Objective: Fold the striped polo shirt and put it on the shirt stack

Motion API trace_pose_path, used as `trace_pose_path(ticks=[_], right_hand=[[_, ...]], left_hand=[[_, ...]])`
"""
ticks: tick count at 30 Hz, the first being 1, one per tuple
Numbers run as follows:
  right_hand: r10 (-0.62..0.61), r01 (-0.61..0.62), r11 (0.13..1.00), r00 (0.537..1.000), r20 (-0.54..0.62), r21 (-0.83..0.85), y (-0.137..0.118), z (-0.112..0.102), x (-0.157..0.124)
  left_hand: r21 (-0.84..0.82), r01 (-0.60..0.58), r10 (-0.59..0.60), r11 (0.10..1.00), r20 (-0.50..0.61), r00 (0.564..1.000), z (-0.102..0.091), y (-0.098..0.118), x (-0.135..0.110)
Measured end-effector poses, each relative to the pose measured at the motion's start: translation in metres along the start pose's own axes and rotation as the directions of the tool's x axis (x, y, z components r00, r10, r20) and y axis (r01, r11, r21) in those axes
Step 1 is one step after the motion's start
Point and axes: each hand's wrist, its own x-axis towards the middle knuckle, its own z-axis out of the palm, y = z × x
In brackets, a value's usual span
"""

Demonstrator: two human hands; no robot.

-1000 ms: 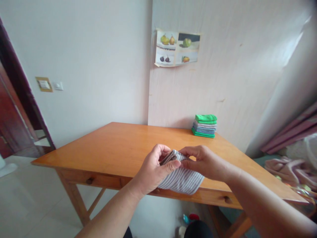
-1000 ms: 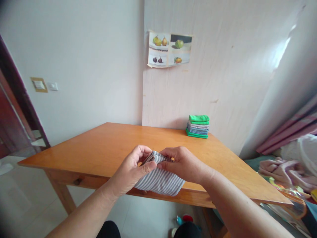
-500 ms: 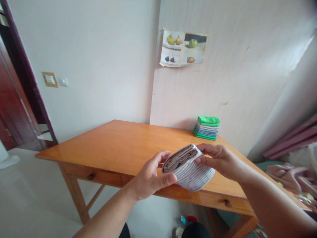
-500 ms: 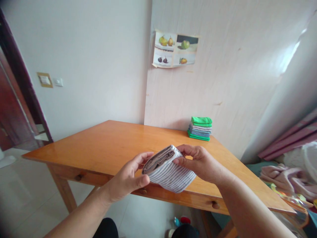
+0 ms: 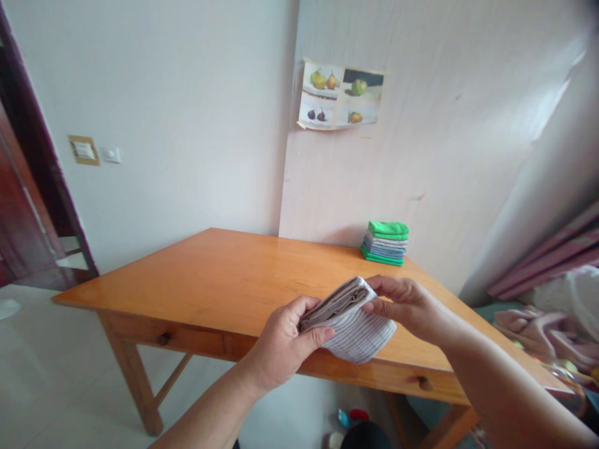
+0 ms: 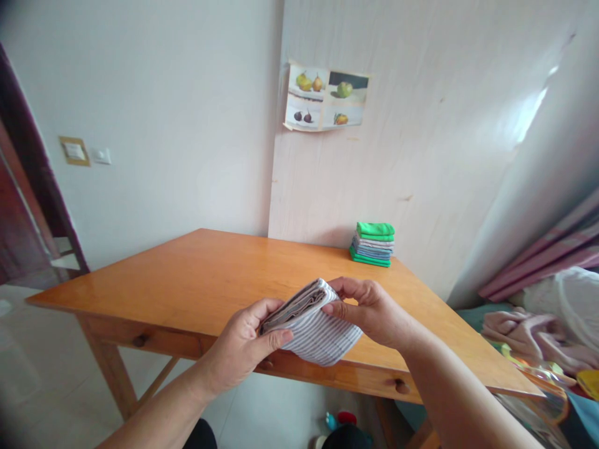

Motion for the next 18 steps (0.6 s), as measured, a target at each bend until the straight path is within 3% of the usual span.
trace_pose_path(ticks=[10,16,18], right_hand=[[-0.021,0.021,1.0,1.0,-0.006,-0.009,-0.002,0.008,0.005],[-0.031,0.031,0.998,1.0,0.006,-0.045,-0.004,0.016,0.008],[-0.046,0.047,0.997,0.999,0.02,-0.053,-0.006,0.02,0.009]], left_hand=[[0.012,-0.004,0.005,1.0,-0.03,1.0,-0.002,-0.002,-0.004],[0.063,0.006,-0.011,0.998,0.071,0.997,-0.013,0.005,0.002],[0.111,-0.017,0.011,0.994,0.052,0.999,-0.013,0.011,0.009]])
